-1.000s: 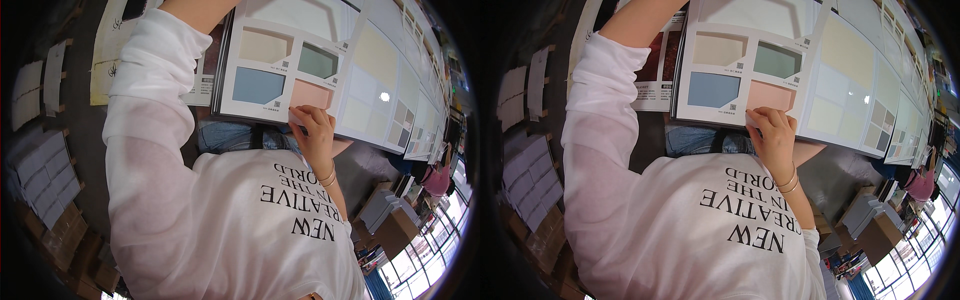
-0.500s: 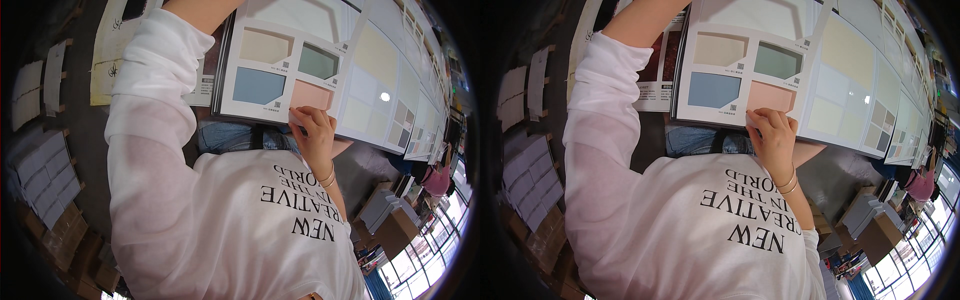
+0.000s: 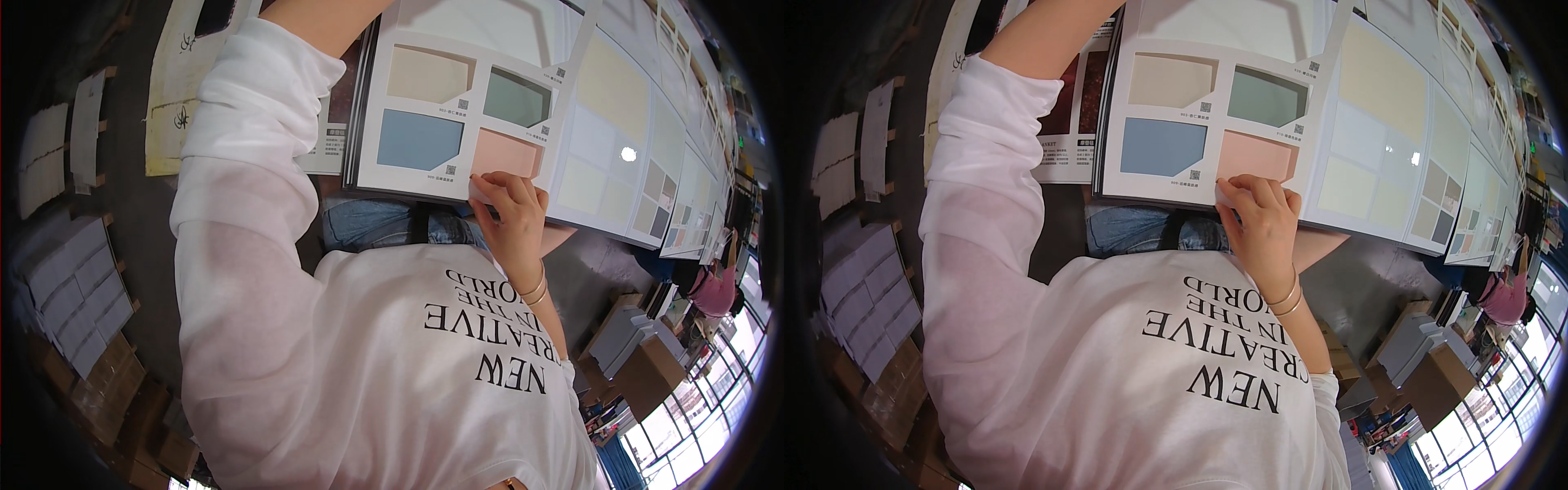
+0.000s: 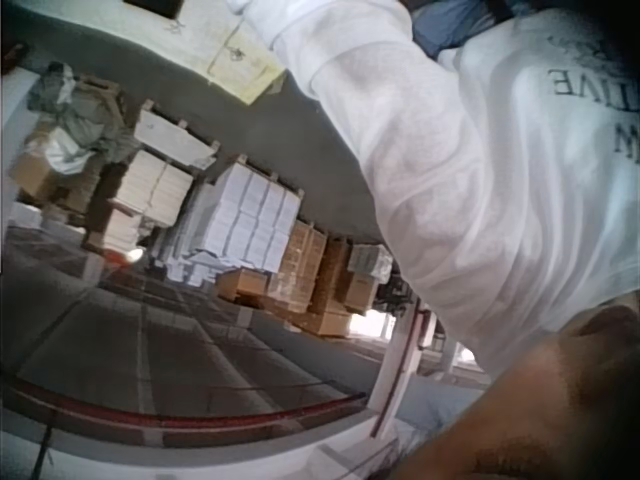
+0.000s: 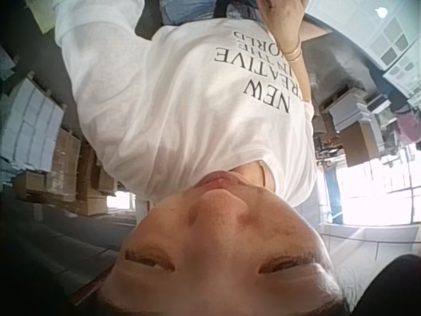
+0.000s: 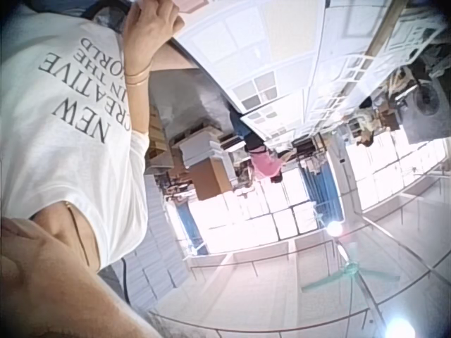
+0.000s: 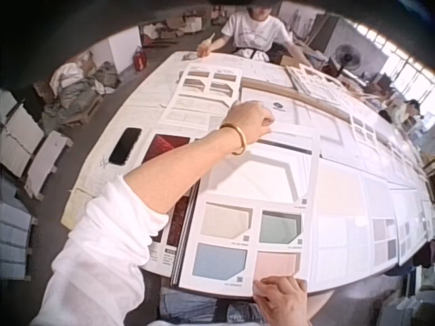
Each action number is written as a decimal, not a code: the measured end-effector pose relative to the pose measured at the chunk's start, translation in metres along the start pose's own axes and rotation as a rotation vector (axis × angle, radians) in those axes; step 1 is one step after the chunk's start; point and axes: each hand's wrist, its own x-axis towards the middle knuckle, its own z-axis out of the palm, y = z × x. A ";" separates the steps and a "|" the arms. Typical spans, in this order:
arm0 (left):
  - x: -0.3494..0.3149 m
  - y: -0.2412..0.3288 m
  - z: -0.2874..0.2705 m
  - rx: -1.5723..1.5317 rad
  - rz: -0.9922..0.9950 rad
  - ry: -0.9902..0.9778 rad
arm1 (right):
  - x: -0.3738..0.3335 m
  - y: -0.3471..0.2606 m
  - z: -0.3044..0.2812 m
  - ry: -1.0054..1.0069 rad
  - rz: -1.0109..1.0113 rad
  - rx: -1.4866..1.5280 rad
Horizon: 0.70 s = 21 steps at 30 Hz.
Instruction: Flipping through color sample books and using a paper frame to isolate and inspect specific color swatches.
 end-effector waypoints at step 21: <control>-0.006 -0.004 0.013 -0.022 -0.021 -0.006 | 0.001 0.000 0.001 0.003 -0.007 -0.013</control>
